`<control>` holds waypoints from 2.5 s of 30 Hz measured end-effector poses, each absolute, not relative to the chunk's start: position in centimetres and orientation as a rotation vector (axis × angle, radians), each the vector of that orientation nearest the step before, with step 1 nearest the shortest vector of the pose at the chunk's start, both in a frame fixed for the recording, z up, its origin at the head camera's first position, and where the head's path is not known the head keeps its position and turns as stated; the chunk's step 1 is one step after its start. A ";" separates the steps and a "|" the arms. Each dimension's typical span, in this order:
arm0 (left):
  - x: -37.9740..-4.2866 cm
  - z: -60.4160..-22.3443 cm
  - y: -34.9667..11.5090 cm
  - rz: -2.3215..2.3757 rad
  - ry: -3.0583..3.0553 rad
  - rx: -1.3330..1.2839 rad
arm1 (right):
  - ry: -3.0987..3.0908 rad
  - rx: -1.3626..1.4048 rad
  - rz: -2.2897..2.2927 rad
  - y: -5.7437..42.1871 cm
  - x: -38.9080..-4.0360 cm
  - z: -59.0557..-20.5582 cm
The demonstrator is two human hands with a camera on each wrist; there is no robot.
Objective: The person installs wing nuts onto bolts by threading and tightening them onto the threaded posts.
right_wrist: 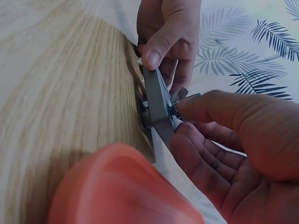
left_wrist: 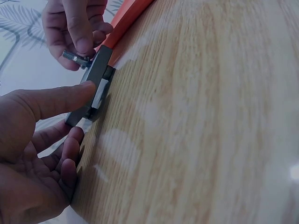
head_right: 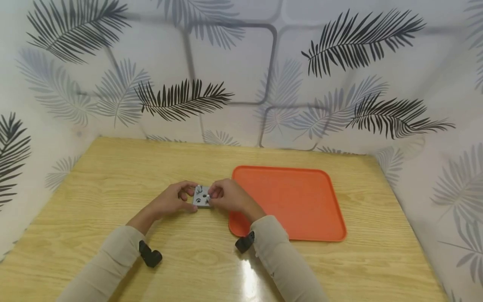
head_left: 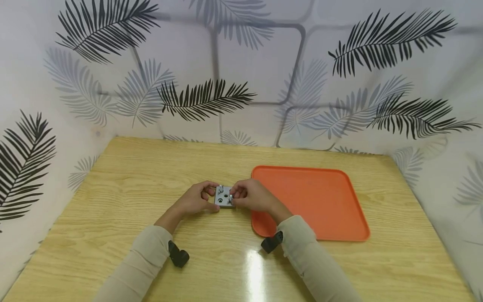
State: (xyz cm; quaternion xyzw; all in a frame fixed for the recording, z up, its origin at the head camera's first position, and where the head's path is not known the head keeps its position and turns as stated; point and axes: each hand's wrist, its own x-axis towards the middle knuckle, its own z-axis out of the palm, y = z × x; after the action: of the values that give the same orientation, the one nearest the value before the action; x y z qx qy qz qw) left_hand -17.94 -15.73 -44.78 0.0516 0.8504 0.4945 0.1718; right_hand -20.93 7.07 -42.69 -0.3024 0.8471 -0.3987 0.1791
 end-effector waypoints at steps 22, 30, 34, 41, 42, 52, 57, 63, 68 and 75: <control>-17.9 -44.6 -15.6 1.423 2.399 0.134 | 2.341 -0.935 -1.110 7.7 -21.4 -42.2; -17.9 -44.9 -15.6 1.415 2.407 0.134 | 2.332 -0.875 -1.104 7.3 -21.2 -42.3; -18.0 -44.9 -15.6 1.413 2.413 0.134 | 2.387 -0.852 -1.093 7.3 -21.2 -42.2; -18.1 -45.1 -15.7 1.414 2.412 0.143 | 2.417 -0.815 -1.096 7.3 -21.0 -42.1; -18.1 -45.1 -15.7 1.415 2.413 0.147 | 2.417 -0.810 -1.101 7.3 -21.0 -42.1; -17.9 -44.8 -15.7 1.432 2.404 0.143 | 2.389 -0.812 -1.166 7.9 -22.0 -42.4; -17.8 -44.8 -15.8 1.433 2.398 0.144 | 2.367 -0.909 -1.091 7.7 -22.4 -42.4; -17.9 -44.8 -15.8 1.421 2.404 0.150 | 2.293 -0.943 -1.057 7.3 -22.1 -42.3; -17.9 -44.8 -15.8 1.414 2.410 0.163 | 2.307 -0.915 -1.086 7.1 -21.9 -42.5; -18.0 -45.1 -15.8 1.413 2.413 0.163 | 2.351 -0.860 -1.100 7.0 -21.7 -42.8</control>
State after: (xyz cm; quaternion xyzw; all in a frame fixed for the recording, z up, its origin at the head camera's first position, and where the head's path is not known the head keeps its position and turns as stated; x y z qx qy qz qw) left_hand -17.98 -15.77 -45.07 0.0572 0.8490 0.4972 0.1697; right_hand -21.70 7.03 -42.81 -0.3082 0.8421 -0.3939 0.2020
